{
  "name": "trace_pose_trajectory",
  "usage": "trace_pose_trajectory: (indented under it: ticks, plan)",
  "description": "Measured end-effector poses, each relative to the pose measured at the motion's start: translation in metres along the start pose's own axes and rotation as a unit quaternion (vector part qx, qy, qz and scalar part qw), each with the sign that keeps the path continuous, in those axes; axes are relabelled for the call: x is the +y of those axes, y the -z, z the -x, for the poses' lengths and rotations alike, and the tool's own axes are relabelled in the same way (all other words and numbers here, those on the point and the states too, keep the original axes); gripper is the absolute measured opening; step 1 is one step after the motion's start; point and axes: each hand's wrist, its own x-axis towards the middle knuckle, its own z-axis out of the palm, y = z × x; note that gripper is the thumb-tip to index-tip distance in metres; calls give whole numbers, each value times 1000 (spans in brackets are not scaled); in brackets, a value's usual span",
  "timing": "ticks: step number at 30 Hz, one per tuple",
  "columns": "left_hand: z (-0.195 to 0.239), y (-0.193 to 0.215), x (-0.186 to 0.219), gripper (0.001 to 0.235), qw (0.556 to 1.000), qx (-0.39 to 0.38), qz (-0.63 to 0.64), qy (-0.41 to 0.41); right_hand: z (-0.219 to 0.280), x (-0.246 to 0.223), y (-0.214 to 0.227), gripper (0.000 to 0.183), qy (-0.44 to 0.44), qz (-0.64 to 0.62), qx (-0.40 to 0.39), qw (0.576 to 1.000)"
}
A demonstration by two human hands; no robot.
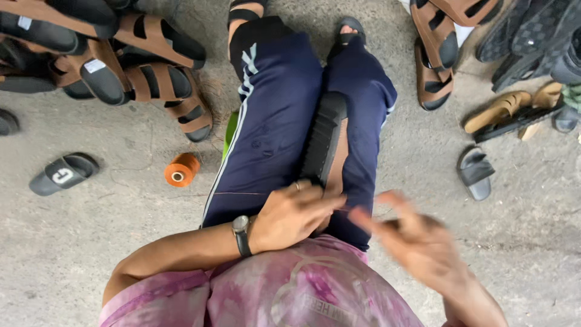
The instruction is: The person sits on the ground and sews a brown sandal using a needle and thread. They pull the thread through the sole repeatedly, then cut the thread with a lighter and place the sandal aside.
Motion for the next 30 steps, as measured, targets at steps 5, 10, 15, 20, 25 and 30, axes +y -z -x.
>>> trace_pose_trajectory:
  ticks: [5,10,15,20,25,30]
  plan:
    - [7,4,-5,13,972,50,-108,-201,-12,-12,-43,27,63,-102,63,991]
    - [21,3,-9,14,979,48,-89,-175,60,56,-114,33,66,-277,103,953]
    - [39,11,-7,18,982,72,-119,-125,70,76,-3,27,-240,134,292,916]
    - [34,16,-8,87,969,-13,-232,81,8,1,-8,26,26,-243,104,964]
    - [8,49,-5,34,991,-18,104,81,-8,-26,-63,51,-32,-343,37,938]
    - [-49,69,-6,34,904,-22,426,39,-24,-19,-49,18,-78,-520,50,849]
